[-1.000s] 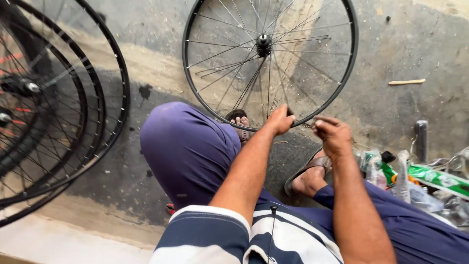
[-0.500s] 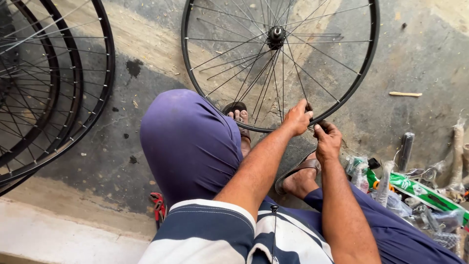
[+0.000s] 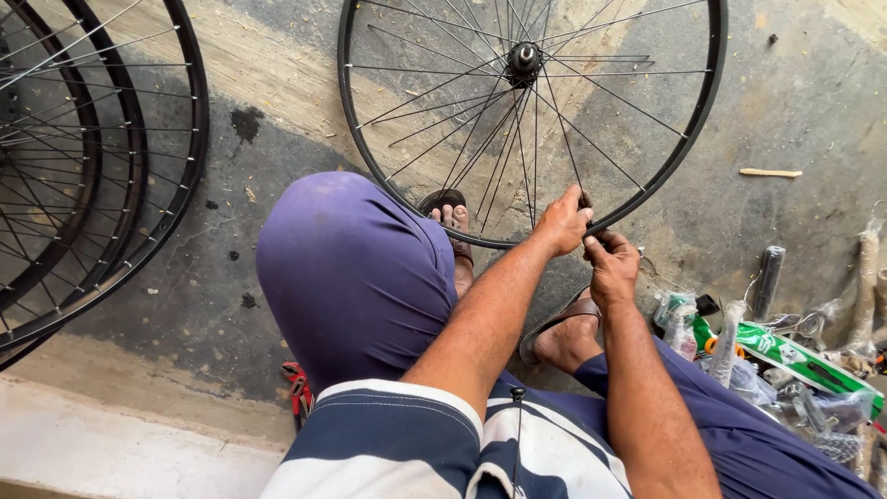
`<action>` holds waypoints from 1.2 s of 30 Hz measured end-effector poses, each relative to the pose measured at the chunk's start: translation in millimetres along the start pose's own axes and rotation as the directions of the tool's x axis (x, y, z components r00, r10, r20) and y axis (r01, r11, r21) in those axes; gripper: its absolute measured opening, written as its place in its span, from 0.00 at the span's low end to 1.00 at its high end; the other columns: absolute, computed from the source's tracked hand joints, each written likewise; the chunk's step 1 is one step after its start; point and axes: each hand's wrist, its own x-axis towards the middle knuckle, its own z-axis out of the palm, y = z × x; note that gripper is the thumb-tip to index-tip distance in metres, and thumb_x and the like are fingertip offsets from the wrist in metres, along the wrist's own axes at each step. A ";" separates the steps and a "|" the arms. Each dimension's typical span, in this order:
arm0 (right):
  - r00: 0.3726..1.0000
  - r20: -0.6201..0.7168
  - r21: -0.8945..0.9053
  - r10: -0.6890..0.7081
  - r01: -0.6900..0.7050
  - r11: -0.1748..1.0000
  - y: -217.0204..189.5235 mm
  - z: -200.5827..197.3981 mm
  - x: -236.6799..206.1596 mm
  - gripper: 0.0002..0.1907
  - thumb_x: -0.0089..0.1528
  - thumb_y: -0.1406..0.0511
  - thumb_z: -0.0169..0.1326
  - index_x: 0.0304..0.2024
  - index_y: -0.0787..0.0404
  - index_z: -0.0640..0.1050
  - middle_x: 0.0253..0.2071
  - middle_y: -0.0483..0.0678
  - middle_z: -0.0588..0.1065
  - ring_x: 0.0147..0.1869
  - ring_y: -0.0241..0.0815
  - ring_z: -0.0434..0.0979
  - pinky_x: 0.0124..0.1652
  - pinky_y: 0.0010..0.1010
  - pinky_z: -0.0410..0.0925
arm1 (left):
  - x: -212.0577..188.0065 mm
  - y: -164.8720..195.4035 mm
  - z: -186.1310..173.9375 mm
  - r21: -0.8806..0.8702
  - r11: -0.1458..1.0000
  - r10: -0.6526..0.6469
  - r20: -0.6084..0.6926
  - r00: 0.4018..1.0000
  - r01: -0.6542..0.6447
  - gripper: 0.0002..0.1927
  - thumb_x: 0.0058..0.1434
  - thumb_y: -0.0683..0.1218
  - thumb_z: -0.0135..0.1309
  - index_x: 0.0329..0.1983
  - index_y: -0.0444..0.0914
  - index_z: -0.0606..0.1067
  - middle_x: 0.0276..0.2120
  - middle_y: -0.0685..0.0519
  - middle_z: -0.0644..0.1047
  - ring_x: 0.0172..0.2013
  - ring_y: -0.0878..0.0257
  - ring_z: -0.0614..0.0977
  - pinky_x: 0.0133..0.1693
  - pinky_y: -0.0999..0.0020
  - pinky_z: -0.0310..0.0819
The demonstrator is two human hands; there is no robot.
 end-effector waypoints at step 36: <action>0.969 -0.116 -0.177 -0.217 0.195 0.965 -2.5 18.6 4.8 0.07 0.67 0.70 0.60 0.46 0.67 0.80 0.37 0.45 0.79 0.37 0.33 0.76 0.37 0.25 0.71 | -6.1 42.7 -17.0 0.628 0.707 0.435 -0.027 0.900 -0.324 0.16 0.58 0.53 0.57 0.47 0.45 0.73 0.42 0.49 0.81 0.44 0.52 0.82 0.47 0.56 0.74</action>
